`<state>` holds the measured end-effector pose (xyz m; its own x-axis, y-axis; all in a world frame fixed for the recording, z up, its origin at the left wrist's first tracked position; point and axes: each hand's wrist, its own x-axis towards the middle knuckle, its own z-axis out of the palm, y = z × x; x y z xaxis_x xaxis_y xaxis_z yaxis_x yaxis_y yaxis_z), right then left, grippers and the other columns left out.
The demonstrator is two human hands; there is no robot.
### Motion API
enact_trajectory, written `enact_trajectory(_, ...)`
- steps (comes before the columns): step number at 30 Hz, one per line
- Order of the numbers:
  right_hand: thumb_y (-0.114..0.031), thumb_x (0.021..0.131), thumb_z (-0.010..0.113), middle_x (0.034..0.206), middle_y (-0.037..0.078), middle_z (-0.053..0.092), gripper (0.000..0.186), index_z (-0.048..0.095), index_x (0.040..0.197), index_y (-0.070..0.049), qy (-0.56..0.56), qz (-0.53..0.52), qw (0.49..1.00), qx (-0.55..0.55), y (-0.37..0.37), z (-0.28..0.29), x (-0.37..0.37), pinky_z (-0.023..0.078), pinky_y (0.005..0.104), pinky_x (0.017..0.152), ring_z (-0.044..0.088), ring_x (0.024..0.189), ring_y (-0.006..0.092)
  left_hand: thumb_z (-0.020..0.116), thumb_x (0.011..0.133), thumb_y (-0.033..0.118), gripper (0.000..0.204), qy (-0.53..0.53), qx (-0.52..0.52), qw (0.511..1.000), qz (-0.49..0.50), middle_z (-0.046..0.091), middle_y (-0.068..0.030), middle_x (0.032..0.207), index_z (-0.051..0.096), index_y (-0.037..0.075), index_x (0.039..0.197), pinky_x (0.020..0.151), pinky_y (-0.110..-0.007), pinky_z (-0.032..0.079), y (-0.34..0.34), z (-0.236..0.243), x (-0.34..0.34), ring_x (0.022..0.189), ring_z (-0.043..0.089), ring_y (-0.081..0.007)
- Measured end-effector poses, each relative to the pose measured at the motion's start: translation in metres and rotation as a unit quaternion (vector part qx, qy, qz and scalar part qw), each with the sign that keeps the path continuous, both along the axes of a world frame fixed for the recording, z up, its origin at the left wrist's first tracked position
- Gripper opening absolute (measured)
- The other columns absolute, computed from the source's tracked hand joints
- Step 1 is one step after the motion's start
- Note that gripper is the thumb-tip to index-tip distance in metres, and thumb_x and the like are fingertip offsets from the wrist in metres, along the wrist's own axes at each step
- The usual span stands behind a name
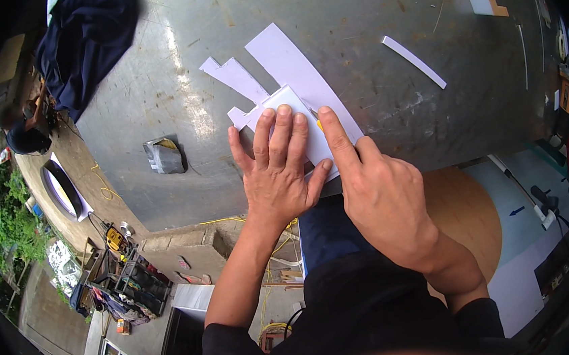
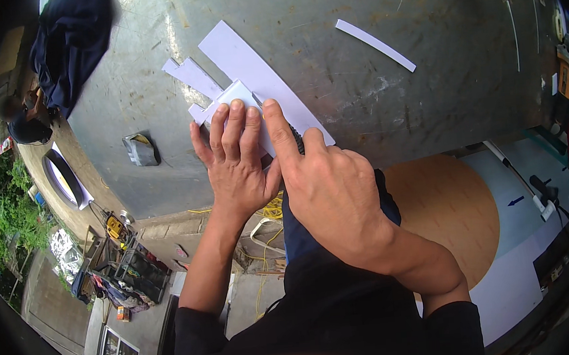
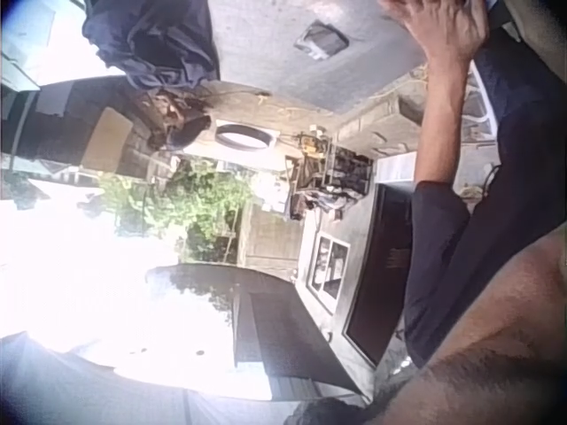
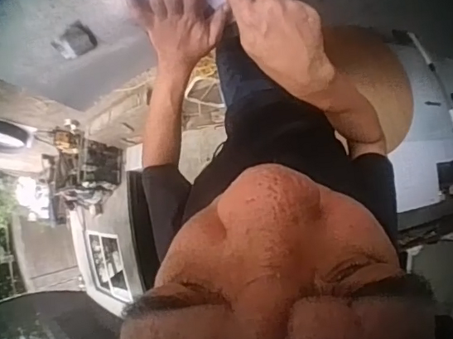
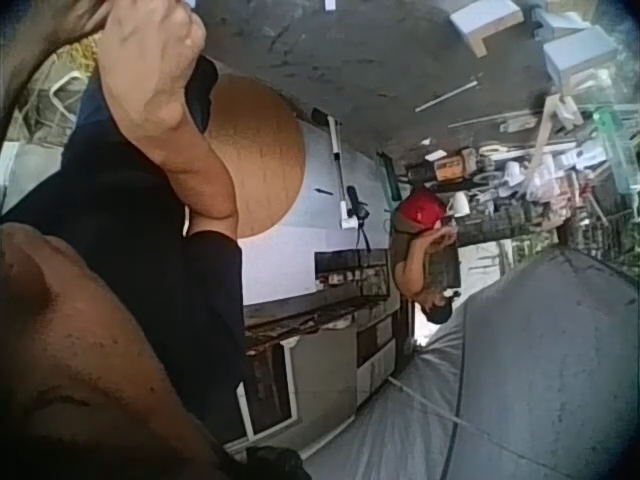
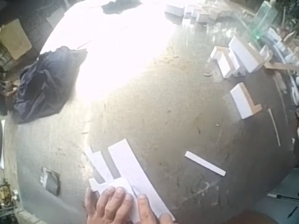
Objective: Cutting out a complex shape from a white vinyl or paper template using a utility knife on a metal table.
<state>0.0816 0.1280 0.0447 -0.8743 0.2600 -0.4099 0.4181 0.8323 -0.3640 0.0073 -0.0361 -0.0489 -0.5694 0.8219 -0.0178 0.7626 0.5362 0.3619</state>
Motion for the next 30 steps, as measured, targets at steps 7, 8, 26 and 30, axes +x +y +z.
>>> enact_trajectory(7, -0.015, 0.093, 0.065, 0.084, 0.011, 0.063, 0.068, 0.044, 0.158, -0.012, 0.002, -0.013, 1.0, -0.007, -0.006, -0.003, 0.001, 0.057, 0.035, 0.058, 0.07, 0.063, 0.0248, 0.06, 0.095, 0.058, 0.078, 0.001, -0.004, 1.0, -0.001, 0.036, -0.005, 0.165, 0.044, 0.014, 0.157, 0.126, -0.063, 0.003, -0.001, -0.001, 0.0, 0.157, 0.027, -0.0248)
enact_trajectory(8, -0.019, 0.09, 0.068, 0.083, 0.009, 0.064, 0.069, 0.048, 0.155, -0.01, 0.008, 0.003, 1.0, 0.02, -0.007, -0.003, 0.001, 0.058, 0.0294, 0.057, 0.071, 0.061, 0.0189, 0.06, 0.095, 0.058, 0.078, 0.0, -0.003, 1.0, 0.0, 0.036, -0.005, 0.165, 0.044, 0.014, 0.157, 0.126, -0.063, 0.003, -0.001, -0.001, 0.0, 0.157, 0.027, -0.0248)
enact_trajectory(26, -0.024, 0.091, 0.068, 0.077, 0.005, 0.064, 0.065, 0.052, 0.153, -0.013, -0.041, 0.029, 0.995, 0.091, -0.013, 0.006, 0.001, 0.056, 0.0254, 0.054, 0.07, 0.058, 0.0147, 0.06, 0.095, 0.056, 0.077, 0.004, -0.007, 1.0, -0.003, 0.036, -0.0064, 0.165, 0.043, 0.013, 0.157, 0.126, -0.063, 0.003, -0.001, -0.002, 0.0, 0.156, 0.027, -0.0261)
enact_trajectory(30, -0.023, 0.092, 0.067, 0.077, 0.005, 0.064, 0.064, 0.051, 0.154, -0.014, -0.05, 0.032, 0.994, 0.096, -0.015, 0.008, 0.009, 0.054, 0.0251, 0.054, 0.069, 0.058, 0.0142, 0.06, 0.095, 0.057, 0.077, 0.002, -0.006, 1.0, -0.001, 0.036, -0.0063, 0.165, 0.044, 0.013, 0.157, 0.126, -0.063, 0.003, -0.001, -0.001, 0.001, 0.156, 0.027, -0.0259)
